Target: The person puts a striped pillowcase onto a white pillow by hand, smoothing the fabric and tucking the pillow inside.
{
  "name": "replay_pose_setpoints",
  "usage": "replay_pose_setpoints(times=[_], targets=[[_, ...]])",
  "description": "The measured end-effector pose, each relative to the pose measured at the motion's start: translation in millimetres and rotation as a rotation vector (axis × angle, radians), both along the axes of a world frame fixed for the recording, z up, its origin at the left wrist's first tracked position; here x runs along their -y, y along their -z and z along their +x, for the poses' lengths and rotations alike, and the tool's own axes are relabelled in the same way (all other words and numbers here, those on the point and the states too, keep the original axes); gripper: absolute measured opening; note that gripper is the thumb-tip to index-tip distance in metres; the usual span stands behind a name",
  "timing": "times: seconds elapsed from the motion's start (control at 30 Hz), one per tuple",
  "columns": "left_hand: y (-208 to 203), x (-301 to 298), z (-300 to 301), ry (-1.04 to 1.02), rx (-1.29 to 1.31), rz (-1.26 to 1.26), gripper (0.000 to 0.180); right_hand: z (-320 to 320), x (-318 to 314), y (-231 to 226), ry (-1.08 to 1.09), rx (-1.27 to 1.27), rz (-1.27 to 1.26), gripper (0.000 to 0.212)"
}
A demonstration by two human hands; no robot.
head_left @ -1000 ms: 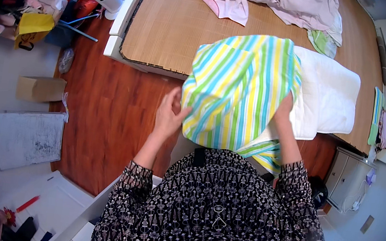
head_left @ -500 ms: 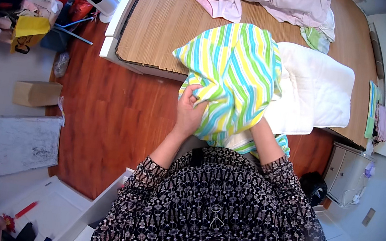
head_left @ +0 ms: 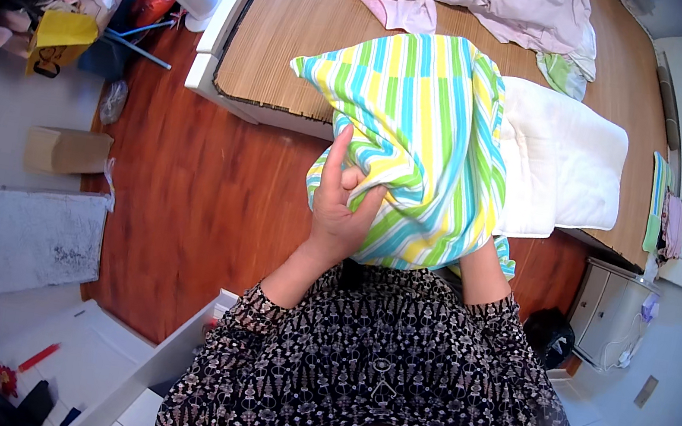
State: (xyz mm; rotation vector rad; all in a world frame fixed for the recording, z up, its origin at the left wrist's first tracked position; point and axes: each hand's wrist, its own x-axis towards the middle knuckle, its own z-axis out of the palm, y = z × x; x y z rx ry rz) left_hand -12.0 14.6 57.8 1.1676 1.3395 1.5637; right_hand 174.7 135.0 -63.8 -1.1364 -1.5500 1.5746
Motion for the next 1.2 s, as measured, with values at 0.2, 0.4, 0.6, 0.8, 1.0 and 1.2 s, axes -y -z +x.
replay_pose_setpoints(times=[0.2,0.4,0.6,0.8,1.0,1.2], targets=[[-17,13,-1,0.224,0.089,-0.068,0.072,-13,6,14,-0.139,0.066,0.025,0.049],[-45,28,1,0.330,0.065,-0.039,0.067,11,-27,-15,0.016,-0.118,-0.007,0.049],[-70,26,6,0.498,-0.069,0.055,0.061,-17,15,10,-0.148,0.042,0.042,0.048],[-65,19,37,0.655,0.010,0.089,0.058,-3,18,-2,-0.191,0.058,-0.024,0.048],[-88,-3,37,0.949,0.005,0.086,0.050,1,42,2,-0.258,0.092,-0.057,0.047],[-80,-14,44,0.726,0.107,0.161,0.048,-14,89,5,-0.413,0.100,-0.090,0.047]])
